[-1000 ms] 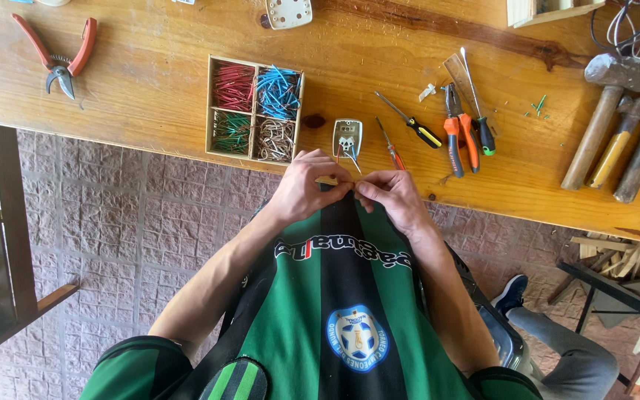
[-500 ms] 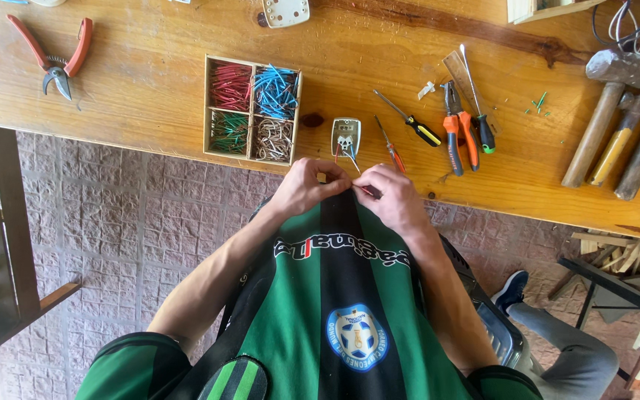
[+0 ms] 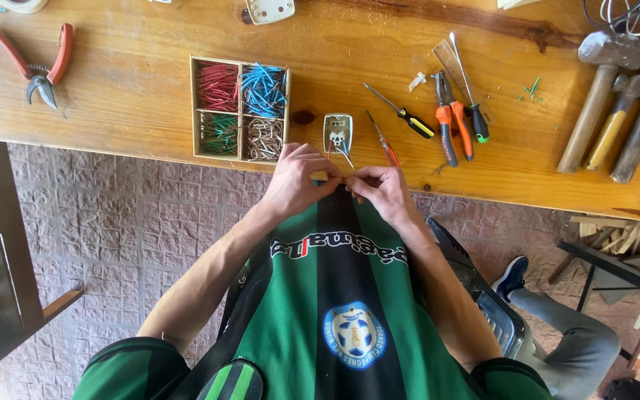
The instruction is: The person connects red and blue wires to a white electrical outlet using a screwdriver, then attaches the outlet cover. The person selects wires from a compartmentalized box and uses a screwdriver to secure the connections.
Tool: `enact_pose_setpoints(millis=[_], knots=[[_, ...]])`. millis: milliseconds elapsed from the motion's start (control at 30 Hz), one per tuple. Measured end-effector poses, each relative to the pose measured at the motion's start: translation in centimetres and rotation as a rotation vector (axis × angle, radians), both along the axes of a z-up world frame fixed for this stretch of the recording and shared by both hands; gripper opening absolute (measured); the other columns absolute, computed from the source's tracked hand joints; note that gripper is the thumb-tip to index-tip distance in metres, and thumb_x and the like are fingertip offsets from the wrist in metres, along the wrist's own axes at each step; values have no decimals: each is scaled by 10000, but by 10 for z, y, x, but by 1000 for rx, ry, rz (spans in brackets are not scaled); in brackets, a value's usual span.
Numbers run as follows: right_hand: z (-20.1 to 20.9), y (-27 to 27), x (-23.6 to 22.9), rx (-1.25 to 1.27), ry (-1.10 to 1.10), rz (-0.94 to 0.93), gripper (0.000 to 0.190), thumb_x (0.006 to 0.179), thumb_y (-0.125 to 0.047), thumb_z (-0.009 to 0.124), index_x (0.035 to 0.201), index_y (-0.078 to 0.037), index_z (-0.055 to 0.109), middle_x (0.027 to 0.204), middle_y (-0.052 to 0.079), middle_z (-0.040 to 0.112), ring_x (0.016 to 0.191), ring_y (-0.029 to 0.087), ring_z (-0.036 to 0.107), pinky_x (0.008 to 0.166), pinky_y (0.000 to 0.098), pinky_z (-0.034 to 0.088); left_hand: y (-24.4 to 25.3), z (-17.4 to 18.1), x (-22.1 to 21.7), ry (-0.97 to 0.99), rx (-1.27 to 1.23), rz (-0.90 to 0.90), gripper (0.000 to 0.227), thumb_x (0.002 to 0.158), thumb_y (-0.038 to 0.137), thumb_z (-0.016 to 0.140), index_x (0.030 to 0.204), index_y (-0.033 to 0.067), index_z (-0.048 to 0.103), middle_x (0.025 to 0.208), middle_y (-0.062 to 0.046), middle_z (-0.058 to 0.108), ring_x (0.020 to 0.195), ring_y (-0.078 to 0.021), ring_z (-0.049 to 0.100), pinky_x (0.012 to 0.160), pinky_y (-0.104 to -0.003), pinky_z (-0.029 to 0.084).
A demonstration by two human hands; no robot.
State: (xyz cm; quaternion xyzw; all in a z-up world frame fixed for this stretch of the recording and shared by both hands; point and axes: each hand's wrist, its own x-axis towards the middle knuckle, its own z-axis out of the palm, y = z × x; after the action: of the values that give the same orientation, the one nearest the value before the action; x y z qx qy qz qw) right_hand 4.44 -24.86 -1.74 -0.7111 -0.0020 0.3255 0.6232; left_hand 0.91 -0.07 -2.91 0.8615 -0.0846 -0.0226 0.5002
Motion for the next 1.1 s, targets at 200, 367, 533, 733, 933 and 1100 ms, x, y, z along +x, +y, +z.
enact_pose_setpoints(millis=[200, 367, 533, 733, 933, 1100], knots=[[17, 1, 9, -43, -170, 56, 131, 977, -166, 963, 1067, -79, 925, 857, 62, 839, 763, 91, 771, 723, 246, 609, 5, 12, 7, 202, -198, 3, 121, 924, 288, 919, 997, 197, 887, 925, 8, 862, 1096, -277, 804, 1056, -422, 548], [12, -9, 11, -159, -723, 262, 98, 1005, -58, 918, 1082, -117, 929, 1003, 41, 865, 882, 210, 810, 778, 327, 643, -4, -4, 2, 497, -279, -1, 198, 956, 382, 906, 1040, 203, 919, 967, -79, 872, 1055, -309, 834, 1009, -485, 604], [-16, -16, 8, -180, -768, 257, 79, 997, -122, 937, 1065, -126, 898, 1009, 28, 838, 920, 225, 804, 813, 361, 678, -18, -31, -3, 762, -465, 94, 183, 972, 377, 880, 1049, 214, 911, 933, 46, 884, 954, -86, 824, 947, -291, 601], [-7, -4, 2, 34, 39, -63, 190, 1054, -181, 854, 1018, 5, 864, 692, 74, 735, 538, 111, 665, 513, 256, 544, -7, 5, 9, 383, -207, 79, 171, 922, 356, 941, 1023, 222, 907, 927, -27, 838, 1060, -266, 822, 1017, -441, 631], [-5, -7, 3, -86, -31, -52, 158, 996, -100, 895, 1095, 22, 877, 760, 126, 804, 570, 105, 729, 572, 231, 579, -10, -4, 7, 391, -238, 95, 183, 920, 349, 928, 1016, 194, 909, 897, -32, 835, 1010, -238, 803, 987, -437, 634], [-4, 2, 5, -154, -573, 29, 107, 987, -23, 929, 1089, -37, 900, 952, 93, 836, 804, 182, 808, 708, 297, 690, -11, -2, 9, 572, -343, 124, 184, 954, 387, 896, 1028, 219, 915, 893, -28, 855, 982, -215, 784, 994, -423, 605]])
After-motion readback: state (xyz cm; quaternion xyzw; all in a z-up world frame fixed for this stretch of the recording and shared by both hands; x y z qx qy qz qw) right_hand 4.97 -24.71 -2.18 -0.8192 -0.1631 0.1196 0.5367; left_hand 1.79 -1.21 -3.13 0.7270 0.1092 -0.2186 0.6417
